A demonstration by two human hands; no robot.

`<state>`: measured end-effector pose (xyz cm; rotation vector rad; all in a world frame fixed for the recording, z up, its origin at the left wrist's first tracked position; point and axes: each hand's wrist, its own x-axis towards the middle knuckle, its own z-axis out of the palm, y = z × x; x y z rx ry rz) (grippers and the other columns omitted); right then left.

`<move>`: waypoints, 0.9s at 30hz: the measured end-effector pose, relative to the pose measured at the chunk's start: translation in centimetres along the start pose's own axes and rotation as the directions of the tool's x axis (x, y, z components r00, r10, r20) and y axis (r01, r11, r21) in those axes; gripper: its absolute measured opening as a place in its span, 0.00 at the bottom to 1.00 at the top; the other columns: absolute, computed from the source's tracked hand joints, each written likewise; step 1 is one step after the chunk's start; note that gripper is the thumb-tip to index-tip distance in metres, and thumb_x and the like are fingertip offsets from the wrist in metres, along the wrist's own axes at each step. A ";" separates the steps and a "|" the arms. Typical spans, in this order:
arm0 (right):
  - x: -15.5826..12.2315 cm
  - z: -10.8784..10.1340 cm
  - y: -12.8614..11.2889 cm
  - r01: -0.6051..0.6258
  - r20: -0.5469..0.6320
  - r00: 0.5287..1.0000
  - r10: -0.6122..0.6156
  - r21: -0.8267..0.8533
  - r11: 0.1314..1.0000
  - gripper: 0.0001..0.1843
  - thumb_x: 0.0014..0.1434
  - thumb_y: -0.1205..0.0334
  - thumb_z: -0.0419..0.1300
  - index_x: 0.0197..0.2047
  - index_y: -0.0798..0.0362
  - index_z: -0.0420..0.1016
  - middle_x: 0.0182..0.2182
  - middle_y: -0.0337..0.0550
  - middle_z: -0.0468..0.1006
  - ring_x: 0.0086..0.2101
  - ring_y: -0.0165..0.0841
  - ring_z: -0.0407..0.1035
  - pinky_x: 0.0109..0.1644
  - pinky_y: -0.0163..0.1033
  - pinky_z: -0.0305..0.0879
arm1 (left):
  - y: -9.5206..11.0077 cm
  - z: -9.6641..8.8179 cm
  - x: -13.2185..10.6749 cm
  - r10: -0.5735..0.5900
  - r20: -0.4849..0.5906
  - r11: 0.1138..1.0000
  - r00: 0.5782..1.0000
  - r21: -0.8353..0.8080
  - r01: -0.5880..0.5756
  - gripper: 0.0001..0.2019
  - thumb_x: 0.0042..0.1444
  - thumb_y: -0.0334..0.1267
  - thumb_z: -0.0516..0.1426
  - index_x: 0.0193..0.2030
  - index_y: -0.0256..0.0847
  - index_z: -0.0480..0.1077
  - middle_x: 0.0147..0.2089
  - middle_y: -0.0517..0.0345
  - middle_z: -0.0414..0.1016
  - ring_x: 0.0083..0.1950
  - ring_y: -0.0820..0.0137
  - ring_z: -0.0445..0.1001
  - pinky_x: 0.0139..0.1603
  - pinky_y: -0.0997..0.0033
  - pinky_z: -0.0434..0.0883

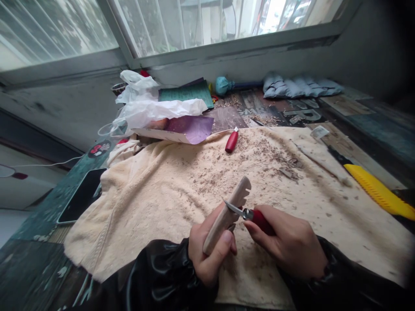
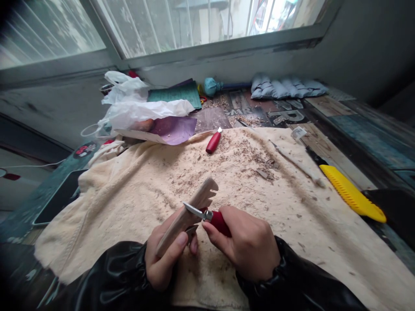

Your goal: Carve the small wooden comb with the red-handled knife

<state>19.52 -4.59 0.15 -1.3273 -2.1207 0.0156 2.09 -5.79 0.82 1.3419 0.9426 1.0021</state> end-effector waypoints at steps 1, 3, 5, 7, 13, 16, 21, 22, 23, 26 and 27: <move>0.1 0.0 0.0 0.001 0.006 1.000 -0.001 -0.002 1.000 0.18 0.58 0.50 0.51 0.25 0.54 0.66 0.15 0.33 0.64 0.17 0.23 0.60 0.21 0.30 0.53 | 0.0 0.0 0.0 -0.009 -0.010 1.000 1.000 -0.002 0.009 0.23 0.55 0.44 0.49 0.54 0.33 0.63 0.21 0.58 0.65 0.24 0.70 0.66 0.27 0.70 0.64; 0.2 0.1 0.0 -0.020 0.018 1.000 0.020 0.001 1.000 0.18 0.58 0.50 0.50 0.26 0.54 0.68 0.16 0.34 0.65 0.17 0.24 0.61 0.21 0.30 0.54 | 0.0 0.0 0.0 -0.015 -0.045 1.000 0.999 -0.015 0.014 0.23 0.55 0.44 0.49 0.54 0.33 0.63 0.22 0.58 0.66 0.24 0.69 0.67 0.28 0.69 0.65; 0.2 0.0 -0.1 -0.048 0.030 0.998 0.048 0.013 0.999 0.17 0.58 0.50 0.51 0.27 0.53 0.68 0.16 0.34 0.66 0.17 0.24 0.62 0.22 0.30 0.55 | -0.1 0.0 0.0 -0.003 -0.082 0.999 0.997 -0.033 0.000 0.23 0.55 0.44 0.49 0.55 0.34 0.63 0.22 0.57 0.68 0.24 0.68 0.69 0.28 0.68 0.65; 0.2 0.0 -0.1 -0.058 0.049 0.997 0.057 0.022 0.998 0.14 0.57 0.51 0.53 0.27 0.53 0.68 0.17 0.33 0.67 0.18 0.23 0.63 0.22 0.29 0.56 | -0.3 -0.1 0.0 0.011 -0.095 0.998 0.995 -0.055 -0.016 0.24 0.55 0.44 0.50 0.56 0.34 0.62 0.22 0.57 0.69 0.24 0.68 0.70 0.28 0.67 0.67; -0.1 0.1 0.2 -0.065 0.088 0.994 0.062 0.032 0.997 0.13 0.57 0.52 0.53 0.28 0.52 0.67 0.18 0.34 0.69 0.19 0.24 0.64 0.22 0.29 0.56 | -1.1 0.0 -0.3 -0.054 -0.116 0.992 0.992 -0.120 0.040 0.26 0.56 0.43 0.50 0.62 0.39 0.53 0.42 0.46 0.74 0.23 0.71 0.71 0.25 0.69 0.69; -0.2 0.3 0.4 -0.051 0.104 0.993 0.048 0.026 0.998 0.13 0.58 0.52 0.52 0.32 0.53 0.68 0.19 0.36 0.71 0.19 0.25 0.65 0.22 0.30 0.57 | -1.1 0.1 -0.4 -0.075 -0.089 0.988 0.993 -0.139 0.062 0.28 0.58 0.43 0.49 0.64 0.39 0.47 0.41 0.47 0.75 0.21 0.75 0.68 0.22 0.73 0.67; -0.4 0.4 0.4 -0.065 0.129 0.990 0.060 0.037 0.997 0.13 0.58 0.52 0.52 0.35 0.53 0.68 0.20 0.36 0.71 0.19 0.26 0.66 0.22 0.30 0.57 | -0.8 0.0 0.1 0.057 -0.077 0.989 0.995 -0.130 -0.067 0.25 0.56 0.42 0.50 0.60 0.35 0.56 0.30 0.54 0.74 0.34 0.66 0.72 0.37 0.66 0.68; -0.4 0.4 0.3 -0.064 0.133 0.989 0.059 0.039 0.997 0.13 0.58 0.52 0.51 0.34 0.53 0.68 0.20 0.35 0.71 0.19 0.26 0.66 0.22 0.30 0.57 | -0.8 0.0 0.2 0.076 -0.065 0.987 0.995 -0.138 -0.085 0.24 0.56 0.42 0.50 0.58 0.36 0.58 0.29 0.54 0.73 0.33 0.66 0.72 0.36 0.66 0.68; -0.4 0.4 0.3 -0.065 0.141 0.988 0.058 0.041 0.997 0.13 0.58 0.51 0.51 0.33 0.53 0.67 0.19 0.35 0.71 0.18 0.25 0.66 0.22 0.30 0.57 | -0.8 0.0 0.3 0.083 -0.049 0.986 0.995 -0.140 -0.089 0.23 0.56 0.42 0.50 0.58 0.37 0.59 0.29 0.55 0.72 0.30 0.68 0.71 0.33 0.68 0.68; -0.4 0.5 0.3 -0.065 0.171 0.984 0.056 0.044 0.997 0.13 0.59 0.51 0.51 0.31 0.52 0.67 0.18 0.33 0.69 0.18 0.25 0.65 0.21 0.30 0.57 | -1.1 0.2 0.0 0.080 -0.046 0.987 0.996 -0.135 -0.086 0.21 0.57 0.41 0.49 0.58 0.42 0.59 0.31 0.58 0.71 0.27 0.71 0.69 0.28 0.72 0.66; -0.4 0.5 0.4 -0.064 0.184 0.981 0.055 0.044 0.997 0.13 0.59 0.51 0.51 0.31 0.51 0.66 0.17 0.33 0.68 0.17 0.25 0.65 0.21 0.30 0.57 | -1.2 0.3 -0.1 0.067 -0.051 0.989 0.996 -0.129 -0.073 0.21 0.57 0.41 0.49 0.58 0.44 0.58 0.33 0.58 0.71 0.26 0.73 0.68 0.26 0.73 0.64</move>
